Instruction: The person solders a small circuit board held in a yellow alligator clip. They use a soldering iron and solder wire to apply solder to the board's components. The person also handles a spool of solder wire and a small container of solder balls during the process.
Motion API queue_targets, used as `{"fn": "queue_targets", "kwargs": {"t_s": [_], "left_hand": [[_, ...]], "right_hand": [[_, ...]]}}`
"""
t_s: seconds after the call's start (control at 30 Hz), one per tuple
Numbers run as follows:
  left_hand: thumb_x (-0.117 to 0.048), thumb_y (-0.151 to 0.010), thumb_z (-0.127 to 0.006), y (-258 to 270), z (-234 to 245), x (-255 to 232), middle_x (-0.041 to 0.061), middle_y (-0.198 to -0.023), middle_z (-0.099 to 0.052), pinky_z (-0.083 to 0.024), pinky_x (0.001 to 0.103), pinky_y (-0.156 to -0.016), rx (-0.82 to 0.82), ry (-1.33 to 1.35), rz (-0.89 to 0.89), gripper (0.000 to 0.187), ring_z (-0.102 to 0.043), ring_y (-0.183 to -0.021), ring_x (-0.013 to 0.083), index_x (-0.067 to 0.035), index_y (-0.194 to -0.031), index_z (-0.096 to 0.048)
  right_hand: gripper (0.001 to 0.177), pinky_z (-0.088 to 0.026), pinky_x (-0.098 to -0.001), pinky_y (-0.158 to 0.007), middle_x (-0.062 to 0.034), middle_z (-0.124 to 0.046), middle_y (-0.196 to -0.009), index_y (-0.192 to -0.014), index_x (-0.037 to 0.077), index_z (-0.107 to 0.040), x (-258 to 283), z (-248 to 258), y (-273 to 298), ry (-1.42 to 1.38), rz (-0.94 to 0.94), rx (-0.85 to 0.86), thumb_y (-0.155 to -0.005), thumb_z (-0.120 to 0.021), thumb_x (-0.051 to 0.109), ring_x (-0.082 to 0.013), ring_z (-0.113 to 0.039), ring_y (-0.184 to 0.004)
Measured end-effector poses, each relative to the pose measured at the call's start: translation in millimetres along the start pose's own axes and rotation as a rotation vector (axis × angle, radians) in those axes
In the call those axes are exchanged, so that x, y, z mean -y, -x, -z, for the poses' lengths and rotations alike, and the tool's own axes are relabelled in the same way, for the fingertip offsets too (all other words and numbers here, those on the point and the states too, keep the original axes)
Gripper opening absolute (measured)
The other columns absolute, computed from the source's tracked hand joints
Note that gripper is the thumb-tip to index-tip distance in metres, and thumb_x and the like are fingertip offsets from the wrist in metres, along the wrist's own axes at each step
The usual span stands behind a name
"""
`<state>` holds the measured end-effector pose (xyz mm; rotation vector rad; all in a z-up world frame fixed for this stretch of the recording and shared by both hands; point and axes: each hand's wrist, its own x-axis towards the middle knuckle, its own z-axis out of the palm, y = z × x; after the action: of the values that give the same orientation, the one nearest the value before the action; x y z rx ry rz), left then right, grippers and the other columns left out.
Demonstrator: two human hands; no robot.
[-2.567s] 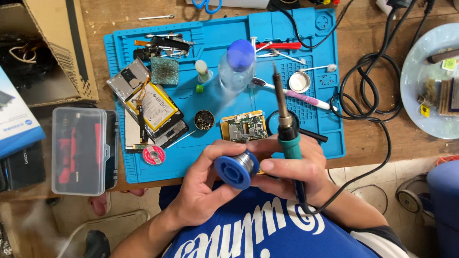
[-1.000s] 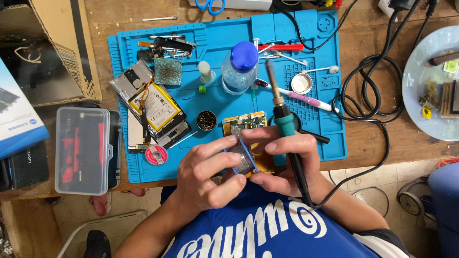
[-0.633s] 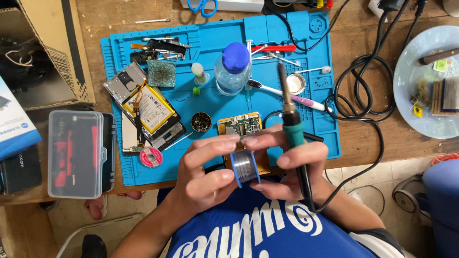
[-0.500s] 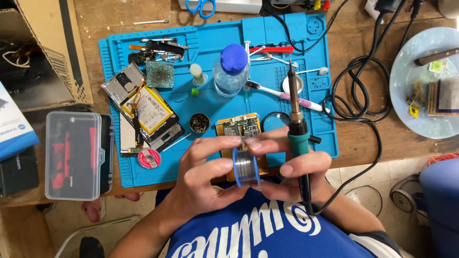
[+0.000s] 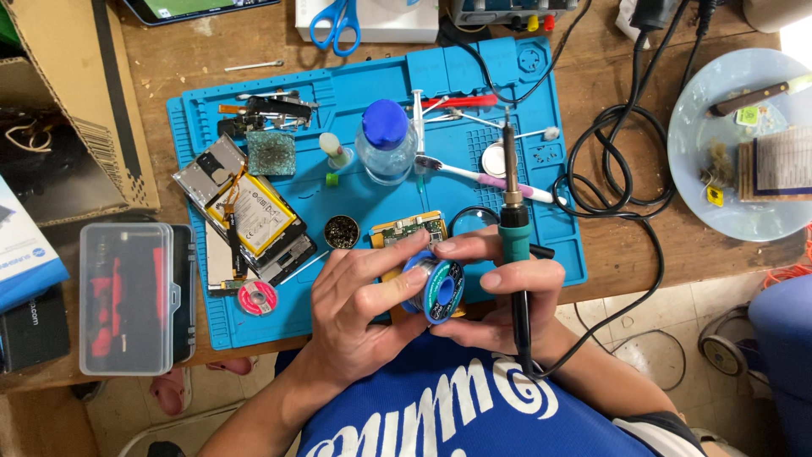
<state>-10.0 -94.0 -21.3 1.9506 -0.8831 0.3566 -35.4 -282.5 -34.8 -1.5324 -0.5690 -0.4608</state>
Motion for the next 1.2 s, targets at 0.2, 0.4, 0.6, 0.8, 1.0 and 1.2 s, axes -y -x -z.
{"fn": "queue_targets", "kwargs": {"t_s": [0.2, 0.4, 0.6, 0.8, 1.0, 1.2], "left_hand": [[-0.034, -0.096, -0.063, -2, 1, 0, 0.012, -0.124, -0.066, -0.049, 0.034, -0.082, 0.035, 0.018, -0.011, 0.032, -0.073, -0.104, 0.0209, -0.016, -0.120, -0.052], [-0.027, -0.098, -0.054, -7, 5, -4, 0.017, -0.119, -0.068, -0.048, 0.038, -0.086, 0.016, 0.227, 0.099, 0.013, -0.074, -0.100, 0.0257, -0.017, -0.104, -0.057], [-0.038, -0.096, -0.049, -16, 11, -13, 0.009, -0.110, -0.069, -0.044, 0.035, -0.089, 0.057, 0.276, 0.262, 0.025, -0.070, -0.103, 0.0225, -0.014, -0.100, -0.056], [-0.048, -0.096, -0.045, -16, 17, -13, 0.013, -0.116, -0.064, -0.050, 0.040, -0.099, 0.151, 0.376, 0.314, 0.041, -0.064, -0.112, 0.0278, -0.011, -0.110, -0.057], [-0.063, -0.089, -0.043, -21, 24, -18, 0.009, -0.113, -0.066, -0.050, 0.036, -0.092, 0.266, 0.471, 0.452, 0.060, -0.066, -0.107, 0.0239, -0.009, -0.114, -0.057], [-0.051, -0.086, -0.055, -11, 21, -16, 0.007, -0.111, -0.068, -0.056, 0.027, -0.079, 0.280, 0.600, 0.552, 0.051, -0.071, -0.097, 0.0189, -0.009, -0.115, -0.053]], "right_hand": [[0.059, -0.057, -0.0333, -0.086, -0.0165, -0.062, -0.108, -0.114, 0.021, -0.037, -2, 1, 3, 0.137, 0.063, -0.069, -0.076, -0.081, 0.029, -0.0230, -0.066, -0.100], [0.060, -0.061, -0.0336, -0.085, -0.0171, -0.062, -0.108, -0.115, 0.018, -0.038, -4, 1, 1, 0.094, 0.072, -0.071, -0.075, -0.083, 0.025, -0.0237, -0.066, -0.100], [0.056, -0.062, -0.0377, -0.090, -0.0236, -0.062, -0.112, -0.114, 0.018, -0.040, -4, 2, 3, 0.006, 0.071, -0.027, -0.077, -0.082, 0.018, -0.0302, -0.067, -0.105], [0.055, -0.061, -0.0389, -0.093, -0.0214, -0.062, -0.115, -0.115, 0.018, -0.040, -4, 3, 2, 0.002, 0.134, 0.024, -0.080, -0.082, 0.016, -0.0299, -0.069, -0.107], [0.055, -0.065, -0.0467, -0.089, -0.0201, -0.056, -0.127, -0.115, 0.019, -0.037, 2, 8, 1, -0.098, 0.092, 0.152, -0.083, -0.081, 0.009, -0.0361, -0.069, -0.107], [0.052, -0.064, -0.0471, -0.087, -0.0250, -0.056, -0.125, -0.112, 0.017, -0.040, -6, 7, 6, -0.152, 0.122, 0.120, -0.081, -0.081, 0.006, -0.0393, -0.070, -0.104]]}}
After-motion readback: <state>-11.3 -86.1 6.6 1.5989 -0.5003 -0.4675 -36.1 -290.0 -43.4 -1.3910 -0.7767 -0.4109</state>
